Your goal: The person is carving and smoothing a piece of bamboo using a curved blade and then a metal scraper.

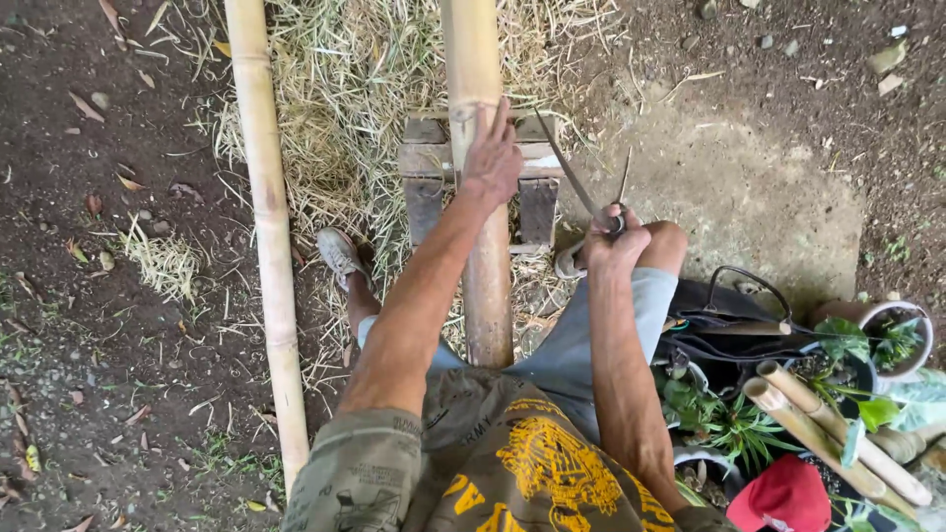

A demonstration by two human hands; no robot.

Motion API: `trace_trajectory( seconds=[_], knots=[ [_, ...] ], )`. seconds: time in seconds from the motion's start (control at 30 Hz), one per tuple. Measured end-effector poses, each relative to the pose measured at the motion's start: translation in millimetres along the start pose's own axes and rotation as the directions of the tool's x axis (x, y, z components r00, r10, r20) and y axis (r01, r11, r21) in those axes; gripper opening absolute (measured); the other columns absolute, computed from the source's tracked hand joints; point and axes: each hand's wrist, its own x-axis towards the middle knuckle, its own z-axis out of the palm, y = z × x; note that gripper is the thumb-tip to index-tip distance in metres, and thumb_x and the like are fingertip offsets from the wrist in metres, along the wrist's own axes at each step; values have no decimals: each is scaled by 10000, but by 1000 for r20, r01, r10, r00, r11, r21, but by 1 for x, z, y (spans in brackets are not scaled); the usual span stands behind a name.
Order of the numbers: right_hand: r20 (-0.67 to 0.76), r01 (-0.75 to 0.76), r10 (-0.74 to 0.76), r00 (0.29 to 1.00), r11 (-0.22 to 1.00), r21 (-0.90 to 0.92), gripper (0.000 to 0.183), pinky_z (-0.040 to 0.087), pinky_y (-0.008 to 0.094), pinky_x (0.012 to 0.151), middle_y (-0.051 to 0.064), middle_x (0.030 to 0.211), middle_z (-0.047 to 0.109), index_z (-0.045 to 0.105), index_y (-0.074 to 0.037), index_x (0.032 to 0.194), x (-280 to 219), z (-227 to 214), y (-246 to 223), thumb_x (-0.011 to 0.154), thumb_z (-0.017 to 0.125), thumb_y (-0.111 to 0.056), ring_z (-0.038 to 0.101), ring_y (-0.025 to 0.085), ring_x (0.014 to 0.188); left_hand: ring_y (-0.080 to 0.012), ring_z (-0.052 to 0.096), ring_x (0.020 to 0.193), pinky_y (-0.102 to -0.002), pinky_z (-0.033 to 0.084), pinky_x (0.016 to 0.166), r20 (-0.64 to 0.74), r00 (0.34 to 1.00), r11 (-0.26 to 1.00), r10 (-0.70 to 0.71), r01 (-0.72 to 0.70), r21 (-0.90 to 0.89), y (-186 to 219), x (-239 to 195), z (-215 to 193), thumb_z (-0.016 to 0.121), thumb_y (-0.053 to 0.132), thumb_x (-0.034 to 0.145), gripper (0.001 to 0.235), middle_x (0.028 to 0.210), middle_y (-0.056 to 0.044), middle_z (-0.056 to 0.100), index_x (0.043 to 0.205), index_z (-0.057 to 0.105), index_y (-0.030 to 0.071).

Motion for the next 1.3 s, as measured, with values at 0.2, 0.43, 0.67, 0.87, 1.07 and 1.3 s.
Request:
trace_trajectory(
  seconds=[0.2,0.43,0.67,0.87,1.07,1.3],
  knots=[
    [37,-7,9,999,998,-63,103,464,268,402,113,732,568,457,-30,950,-12,15,22,1014,420,-102,596,203,511,-362,231,1551,-595,75,1278,-240,970,980,45,-90,-179,43,-67,63,621,200,913,306,1509,-185,511,1156,723,45],
    [53,91,-81,995,972,-216,97,497,298,472,90,780,563,504,-17,956,-19,25,40,1025,500,-85,574,195,570,-282,607,1234,-475,284,1387,-307,950,644,62,-273,-714,76,-165,83,610,289,1067,425,1237,-155,651,1414,623,45],
    [48,35,-16,999,903,-428,48,511,321,506,147,816,574,528,42,993,-21,0,36,959,533,9,591,232,635,-354,476,1301,-525,385,1137,-733,602,796,-318,-250,-551,18,-175,4,743,237,870,448,1298,-173,559,1242,622,19],
    [-82,-213,199,976,832,-512,69,511,276,518,110,795,610,570,-10,952,-67,10,37,1005,584,-51,605,192,615,-275,509,1184,-423,429,1109,-701,708,738,-91,-425,-525,19,-162,51,710,135,952,203,1137,-67,576,1143,718,69],
    [426,433,100,899,-69,-899,288,438,349,515,78,730,629,679,-52,981,-103,12,38,1087,572,-297,546,191,593,-226,529,954,-388,401,916,-557,758,651,-340,-238,-721,16,-142,70,676,160,994,101,951,-42,585,974,734,79],
    [786,812,335,520,-480,-333,405,532,433,619,133,742,649,661,15,1002,-102,58,70,930,801,-358,659,293,663,-289,635,892,-459,488,856,-377,690,432,-618,-103,-896,-4,-100,101,711,135,939,116,917,-143,663,950,719,20]
  ],
)
